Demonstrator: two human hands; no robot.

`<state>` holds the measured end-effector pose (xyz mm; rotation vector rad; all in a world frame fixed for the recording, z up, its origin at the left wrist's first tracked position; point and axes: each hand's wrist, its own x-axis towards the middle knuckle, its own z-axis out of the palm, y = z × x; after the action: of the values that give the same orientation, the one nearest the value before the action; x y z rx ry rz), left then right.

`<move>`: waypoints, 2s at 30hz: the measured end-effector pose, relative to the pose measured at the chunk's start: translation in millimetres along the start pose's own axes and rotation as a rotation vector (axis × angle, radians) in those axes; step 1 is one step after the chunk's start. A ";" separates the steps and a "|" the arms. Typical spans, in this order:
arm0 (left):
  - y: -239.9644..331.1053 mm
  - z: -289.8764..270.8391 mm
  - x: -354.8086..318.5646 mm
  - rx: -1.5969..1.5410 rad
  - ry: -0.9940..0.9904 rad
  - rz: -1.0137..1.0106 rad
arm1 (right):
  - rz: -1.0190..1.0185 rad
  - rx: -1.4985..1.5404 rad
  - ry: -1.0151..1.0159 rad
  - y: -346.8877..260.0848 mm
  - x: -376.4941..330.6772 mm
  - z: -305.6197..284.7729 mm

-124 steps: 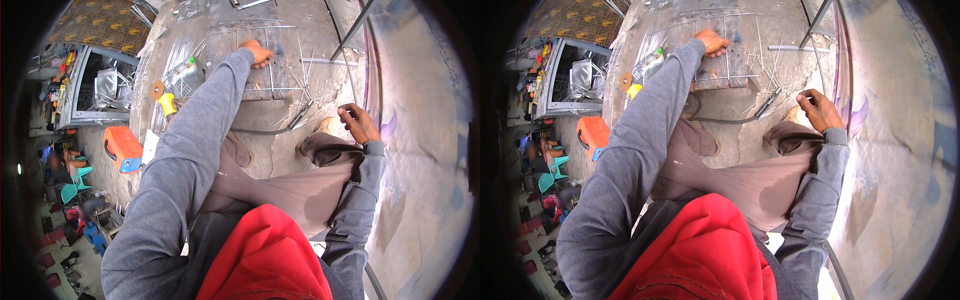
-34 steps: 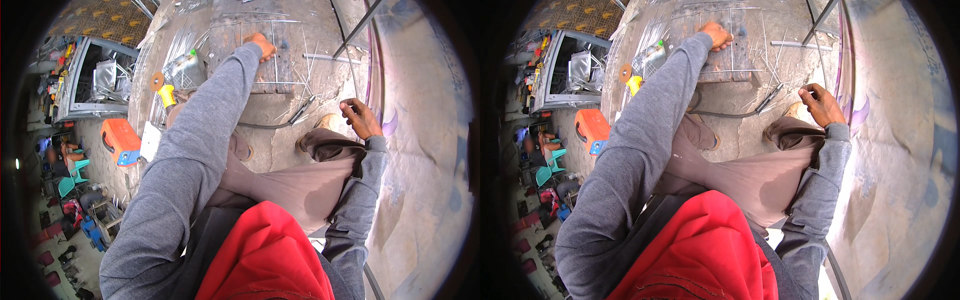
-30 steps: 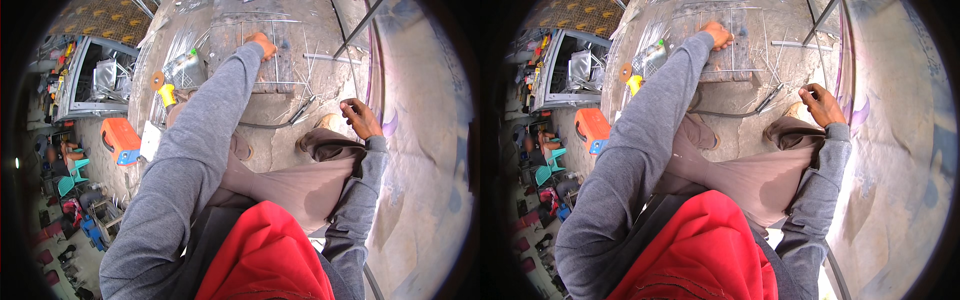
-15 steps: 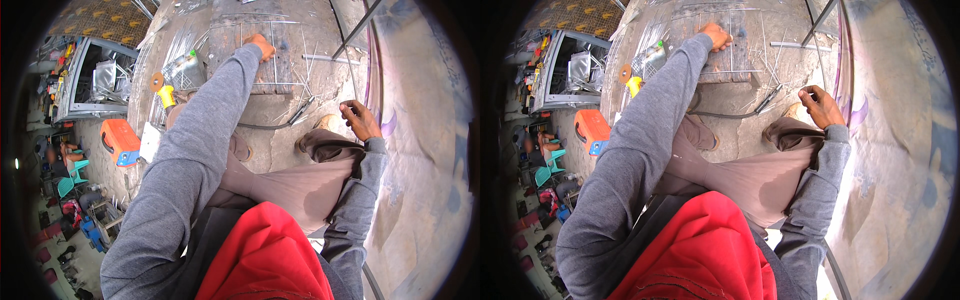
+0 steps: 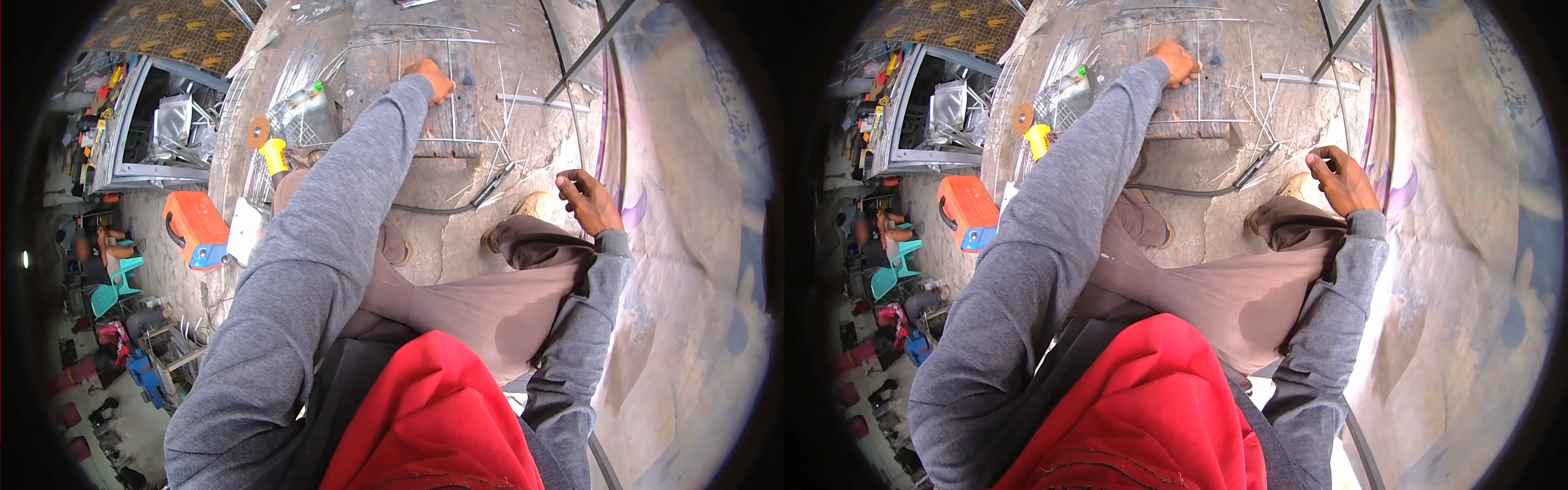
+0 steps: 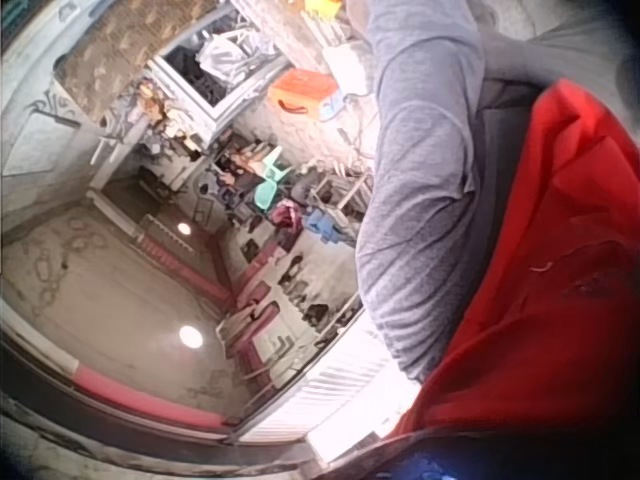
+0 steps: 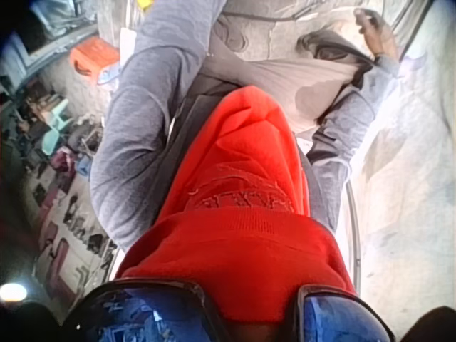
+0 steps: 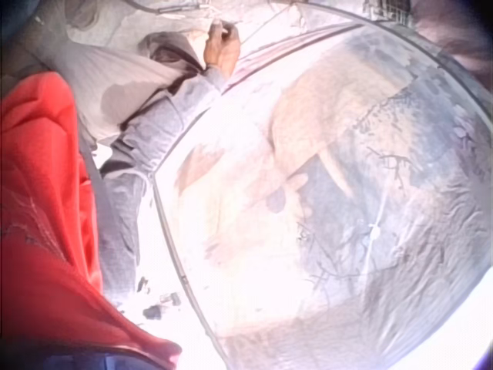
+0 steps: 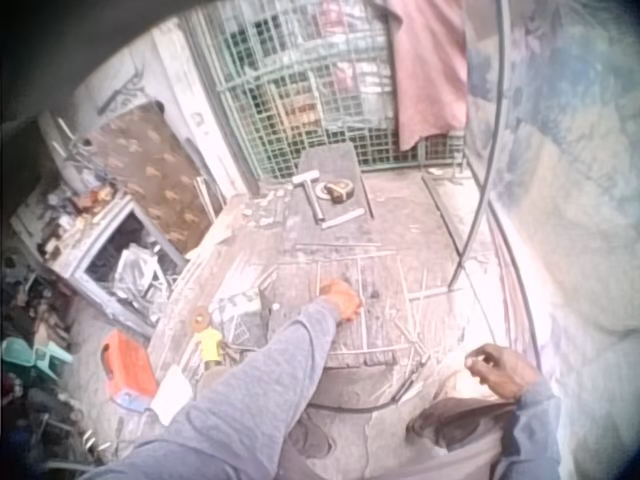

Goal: Assemble and weld metal wires together to create a rectangular wire frame.

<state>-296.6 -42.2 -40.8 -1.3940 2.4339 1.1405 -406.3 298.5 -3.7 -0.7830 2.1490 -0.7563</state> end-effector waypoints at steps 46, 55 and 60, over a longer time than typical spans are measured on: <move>-382.1 5.6 -3.3 -0.615 0.364 -0.884 | 0.230 0.002 -0.062 9.0 16.2 -5.3; -399.2 -30.4 -70.8 -1.475 0.430 -0.439 | 0.180 -0.018 -0.050 2.1 16.2 -5.8; -363.5 -60.9 -121.7 -1.553 0.537 -0.188 | 0.113 -0.013 -0.029 11.5 8.9 -4.5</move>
<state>72.1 -104.6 -144.8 -2.2894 1.1656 3.1331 -418.1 300.7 -13.0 -0.6689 2.1545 -0.6701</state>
